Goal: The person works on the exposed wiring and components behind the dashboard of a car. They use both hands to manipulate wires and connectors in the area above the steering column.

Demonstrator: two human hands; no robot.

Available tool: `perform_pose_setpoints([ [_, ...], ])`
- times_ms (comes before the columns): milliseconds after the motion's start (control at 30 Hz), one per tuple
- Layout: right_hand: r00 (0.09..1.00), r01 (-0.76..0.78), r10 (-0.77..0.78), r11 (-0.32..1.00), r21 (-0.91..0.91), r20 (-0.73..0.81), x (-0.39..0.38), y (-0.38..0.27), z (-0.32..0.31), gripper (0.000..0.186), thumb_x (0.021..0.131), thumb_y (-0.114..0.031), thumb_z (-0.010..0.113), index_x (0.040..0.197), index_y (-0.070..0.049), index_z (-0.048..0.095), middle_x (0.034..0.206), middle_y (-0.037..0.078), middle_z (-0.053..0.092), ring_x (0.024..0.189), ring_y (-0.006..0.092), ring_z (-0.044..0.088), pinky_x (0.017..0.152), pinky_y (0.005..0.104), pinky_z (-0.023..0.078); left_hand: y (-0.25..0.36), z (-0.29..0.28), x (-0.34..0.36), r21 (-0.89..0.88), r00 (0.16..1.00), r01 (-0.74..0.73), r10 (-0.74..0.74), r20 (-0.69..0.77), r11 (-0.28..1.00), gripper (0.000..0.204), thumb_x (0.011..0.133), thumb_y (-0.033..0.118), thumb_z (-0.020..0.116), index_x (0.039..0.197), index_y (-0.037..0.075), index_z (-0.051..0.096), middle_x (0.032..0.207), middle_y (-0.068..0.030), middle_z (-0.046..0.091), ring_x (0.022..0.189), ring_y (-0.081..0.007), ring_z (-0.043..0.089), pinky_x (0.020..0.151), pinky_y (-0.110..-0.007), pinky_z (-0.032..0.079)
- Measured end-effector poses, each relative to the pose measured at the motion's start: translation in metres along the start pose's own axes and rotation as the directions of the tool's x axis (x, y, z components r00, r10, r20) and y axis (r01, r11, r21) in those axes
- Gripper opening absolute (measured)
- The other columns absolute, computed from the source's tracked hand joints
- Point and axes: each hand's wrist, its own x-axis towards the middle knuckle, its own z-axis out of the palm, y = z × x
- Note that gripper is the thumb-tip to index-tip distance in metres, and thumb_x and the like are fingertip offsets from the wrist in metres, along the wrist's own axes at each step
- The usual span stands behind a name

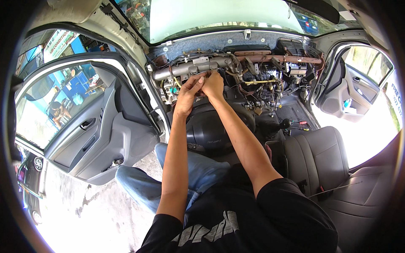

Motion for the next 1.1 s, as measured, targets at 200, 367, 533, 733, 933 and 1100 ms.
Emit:
perform_pose_setpoints([
  [200,0.999,-0.036,0.036,0.999,-0.006,-0.008,0.000,-0.004,-0.001,0.028,0.089,-0.018,0.069,0.104,0.006,0.069,0.098,0.020,0.074,0.087,0.0283,0.073,0.076,0.0398,0.055,-0.002,0.000,0.003,-0.020,0.995,0.063,-0.065,-0.079,0.998,0.060,0.099,0.034,0.069,0.142,-0.004,0.052,0.088,0.0004,0.060,0.078,-0.0071,0.054,0.069,-0.024,0.046],
  [367,0.999,-0.049,0.049,0.999,0.017,-0.010,-0.003,-0.008,-0.004,0.031,0.090,-0.020,0.068,0.103,0.007,0.069,0.098,0.022,0.074,0.089,0.0304,0.073,0.077,0.0412,0.055,-0.002,0.000,0.003,-0.013,0.997,0.048,-0.049,-0.063,0.999,0.056,0.100,0.034,0.069,0.141,-0.001,0.055,0.087,0.0011,0.059,0.077,-0.0067,0.053,0.068,-0.023,0.045],
  [533,0.999,-0.015,0.016,0.999,0.032,-0.030,-0.004,-0.009,-0.004,0.029,0.088,-0.020,0.068,0.099,0.006,0.070,0.096,0.024,0.074,0.091,0.0377,0.073,0.079,0.0438,0.056,-0.001,0.000,0.002,0.001,1.000,0.011,-0.011,-0.020,1.000,0.041,0.100,0.033,0.068,0.132,0.007,0.066,0.084,0.0040,0.057,0.076,-0.0056,0.051,0.068,-0.023,0.045],
  [733,1.000,-0.017,0.018,0.999,0.035,-0.009,-0.005,-0.009,-0.005,0.030,0.088,-0.020,0.068,0.103,0.006,0.070,0.097,0.024,0.074,0.091,0.0363,0.074,0.078,0.0434,0.057,0.000,0.000,0.001,0.027,1.000,-0.010,0.010,-0.011,1.000,0.042,0.099,0.033,0.069,0.133,0.007,0.066,0.084,0.0043,0.058,0.078,-0.0054,0.052,0.070,-0.023,0.046],
  [933,0.998,-0.063,0.060,0.993,0.100,0.036,0.003,0.004,0.000,0.030,0.089,-0.020,0.069,0.103,0.006,0.071,0.098,0.024,0.074,0.092,0.0371,0.073,0.078,0.0432,0.057,-0.003,0.000,0.001,-0.001,0.998,0.027,-0.027,-0.060,1.000,0.058,0.098,0.036,0.070,0.142,0.001,0.055,0.090,0.0004,0.062,0.083,-0.0073,0.057,0.072,-0.024,0.048],
  [1100,0.999,-0.019,0.017,0.999,0.032,0.049,0.011,0.018,0.000,0.034,0.089,-0.021,0.068,0.106,0.008,0.070,0.099,0.025,0.073,0.090,0.0341,0.073,0.077,0.0428,0.056,-0.004,-0.001,0.003,0.080,0.998,0.042,-0.038,-0.055,0.996,0.070,0.096,0.043,0.070,0.145,-0.003,0.050,0.117,-0.0085,0.067,0.093,-0.0139,0.061,0.075,-0.027,0.049],
])
